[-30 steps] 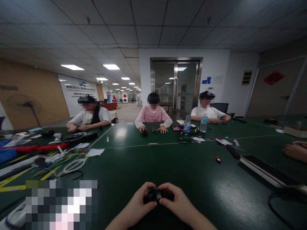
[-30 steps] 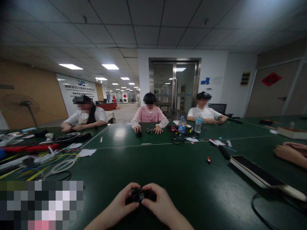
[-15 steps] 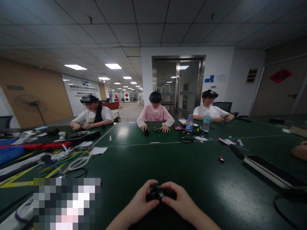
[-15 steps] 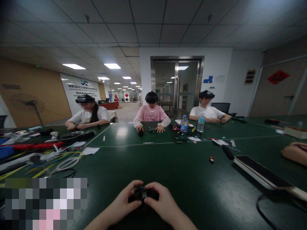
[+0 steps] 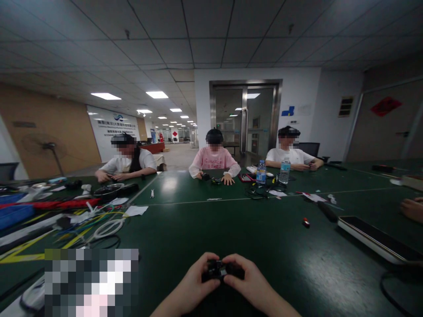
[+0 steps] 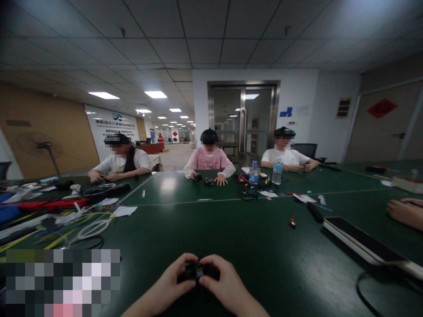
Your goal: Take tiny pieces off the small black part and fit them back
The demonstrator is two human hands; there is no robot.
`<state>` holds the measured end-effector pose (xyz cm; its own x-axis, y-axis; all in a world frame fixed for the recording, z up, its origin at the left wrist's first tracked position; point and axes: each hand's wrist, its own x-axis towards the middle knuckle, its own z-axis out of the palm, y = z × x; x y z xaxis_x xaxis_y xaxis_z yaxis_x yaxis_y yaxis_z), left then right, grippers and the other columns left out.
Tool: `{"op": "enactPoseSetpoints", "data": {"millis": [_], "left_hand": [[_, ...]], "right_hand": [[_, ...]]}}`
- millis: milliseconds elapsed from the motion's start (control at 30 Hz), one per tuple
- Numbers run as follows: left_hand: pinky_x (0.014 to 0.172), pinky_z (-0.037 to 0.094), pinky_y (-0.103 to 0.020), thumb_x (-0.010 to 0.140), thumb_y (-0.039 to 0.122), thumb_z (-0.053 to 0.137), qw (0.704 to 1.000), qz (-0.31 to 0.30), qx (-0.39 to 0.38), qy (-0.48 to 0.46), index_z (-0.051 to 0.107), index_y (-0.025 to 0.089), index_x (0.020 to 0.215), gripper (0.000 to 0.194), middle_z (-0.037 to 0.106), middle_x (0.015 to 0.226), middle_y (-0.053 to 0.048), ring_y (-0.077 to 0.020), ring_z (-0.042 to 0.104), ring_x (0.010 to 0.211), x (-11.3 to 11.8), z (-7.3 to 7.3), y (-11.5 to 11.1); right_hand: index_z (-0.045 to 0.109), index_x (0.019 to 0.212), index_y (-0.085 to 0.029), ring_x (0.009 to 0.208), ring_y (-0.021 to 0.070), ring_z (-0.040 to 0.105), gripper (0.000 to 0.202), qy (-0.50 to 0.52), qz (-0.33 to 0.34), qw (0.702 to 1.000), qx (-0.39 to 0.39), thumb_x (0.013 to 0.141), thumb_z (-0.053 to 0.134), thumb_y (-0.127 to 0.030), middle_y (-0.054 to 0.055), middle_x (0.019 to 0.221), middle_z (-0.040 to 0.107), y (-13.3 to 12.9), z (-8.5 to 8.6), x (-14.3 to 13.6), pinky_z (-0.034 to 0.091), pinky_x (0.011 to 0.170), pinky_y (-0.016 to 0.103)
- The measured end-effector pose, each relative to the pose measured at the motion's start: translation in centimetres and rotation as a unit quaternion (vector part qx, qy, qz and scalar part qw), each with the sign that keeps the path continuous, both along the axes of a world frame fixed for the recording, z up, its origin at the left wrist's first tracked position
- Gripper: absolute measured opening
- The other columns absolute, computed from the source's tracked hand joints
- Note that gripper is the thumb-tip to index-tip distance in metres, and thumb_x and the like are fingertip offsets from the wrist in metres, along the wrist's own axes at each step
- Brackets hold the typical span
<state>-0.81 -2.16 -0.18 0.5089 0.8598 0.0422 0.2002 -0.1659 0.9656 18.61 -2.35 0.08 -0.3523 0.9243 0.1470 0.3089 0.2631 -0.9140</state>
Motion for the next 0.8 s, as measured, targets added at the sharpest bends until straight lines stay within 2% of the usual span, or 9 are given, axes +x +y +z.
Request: {"op": "enactPoseSetpoints", "data": {"millis": [500, 800], "left_hand": [[0.083, 0.040, -0.033, 0.073, 0.014, 0.056, 1.000, -0.006, -0.007, -0.001, 0.044, 0.020, 0.110, 0.039, 0.057, 0.101, -0.003, -0.0198, 0.055, 0.095, -0.07, 0.11, -0.13], [0.084, 0.040, -0.034, 0.074, 0.016, 0.057, 1.000, -0.008, 0.002, -0.008, 0.044, 0.021, 0.111, 0.040, 0.057, 0.103, -0.004, -0.0203, 0.054, 0.097, -0.16, -0.32, 0.09]], "right_hand": [[0.063, 0.099, -0.024, 0.095, 0.0213, 0.059, 0.030, -0.001, -0.001, 1.000, -0.004, 0.069, 0.064, -0.018, 0.000, 0.098, 0.066, -0.04, -0.09, 0.04, 0.044, 0.084, 0.032], [0.063, 0.099, -0.023, 0.096, 0.0217, 0.059, 0.030, -0.013, 0.000, 1.000, 0.005, 0.069, 0.063, -0.020, 0.001, 0.099, 0.066, 0.01, -0.04, -0.02, 0.043, 0.086, 0.033]]}}
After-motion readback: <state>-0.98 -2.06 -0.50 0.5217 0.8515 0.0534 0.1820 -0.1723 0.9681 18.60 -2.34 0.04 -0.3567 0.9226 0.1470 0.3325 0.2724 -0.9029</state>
